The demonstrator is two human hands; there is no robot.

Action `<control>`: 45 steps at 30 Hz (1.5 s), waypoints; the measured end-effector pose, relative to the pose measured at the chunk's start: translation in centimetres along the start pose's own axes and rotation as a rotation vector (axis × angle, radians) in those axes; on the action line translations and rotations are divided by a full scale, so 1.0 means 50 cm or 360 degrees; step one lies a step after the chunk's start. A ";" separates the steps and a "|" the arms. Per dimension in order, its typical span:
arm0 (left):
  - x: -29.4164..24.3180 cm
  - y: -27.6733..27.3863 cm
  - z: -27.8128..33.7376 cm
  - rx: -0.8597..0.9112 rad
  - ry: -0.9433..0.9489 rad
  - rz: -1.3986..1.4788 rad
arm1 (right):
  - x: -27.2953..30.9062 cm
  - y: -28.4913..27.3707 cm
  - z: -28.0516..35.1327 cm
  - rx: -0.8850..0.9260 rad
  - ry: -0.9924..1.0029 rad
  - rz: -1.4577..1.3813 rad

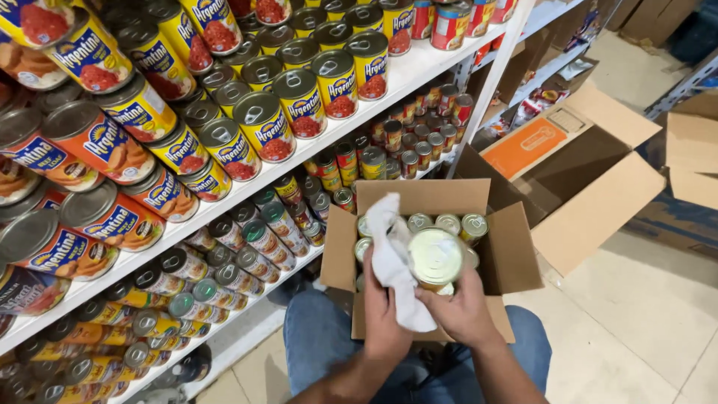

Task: Wiping canned goods with a cloth and organizing them into a box and onto shelves.

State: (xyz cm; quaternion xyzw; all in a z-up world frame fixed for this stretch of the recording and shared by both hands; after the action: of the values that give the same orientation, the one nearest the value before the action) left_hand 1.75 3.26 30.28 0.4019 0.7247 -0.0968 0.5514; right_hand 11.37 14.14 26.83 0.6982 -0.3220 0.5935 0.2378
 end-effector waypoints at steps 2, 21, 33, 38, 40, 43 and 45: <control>-0.032 -0.012 0.004 0.0003 0.0112 -0.0044 | -0.043 -0.008 0.020 0.0083 -0.0006 0.0110; -0.114 -0.037 -0.016 0.0476 0.1385 -0.0638 | -0.036 -0.053 0.079 0.0503 0.0410 -0.0303; -0.109 -0.073 -0.063 0.1061 0.1384 -0.0404 | -0.224 -0.102 0.095 0.0870 0.0841 -0.1080; -0.089 -0.069 -0.028 0.0672 0.1269 -0.0590 | -0.061 -0.043 0.048 0.0787 0.1007 -0.1291; -0.103 -0.065 -0.018 0.0570 0.1304 -0.0758 | -0.092 -0.055 0.048 0.0813 0.0899 -0.0942; -0.128 -0.035 -0.003 0.0501 0.1287 -0.0951 | -0.139 -0.048 0.052 0.0599 0.0742 -0.0944; -0.124 -0.023 0.002 0.0445 0.1218 -0.0984 | -0.167 -0.027 0.047 0.0540 0.0693 -0.1095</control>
State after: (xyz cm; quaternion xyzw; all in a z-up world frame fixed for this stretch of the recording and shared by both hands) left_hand 1.46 -0.47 35.33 0.2453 0.9398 -0.1972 0.1331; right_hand 13.18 14.77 18.29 0.6525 0.0890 0.6577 0.3657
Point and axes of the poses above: each hand's wrist, its own z-axis away from the middle knuckle, its own y-axis out of the palm, x = y × z, the point moved 1 cm from there along -z, towards the middle knuckle, and after that the axes turned 6 degrees about y, right-handed, at the moved point
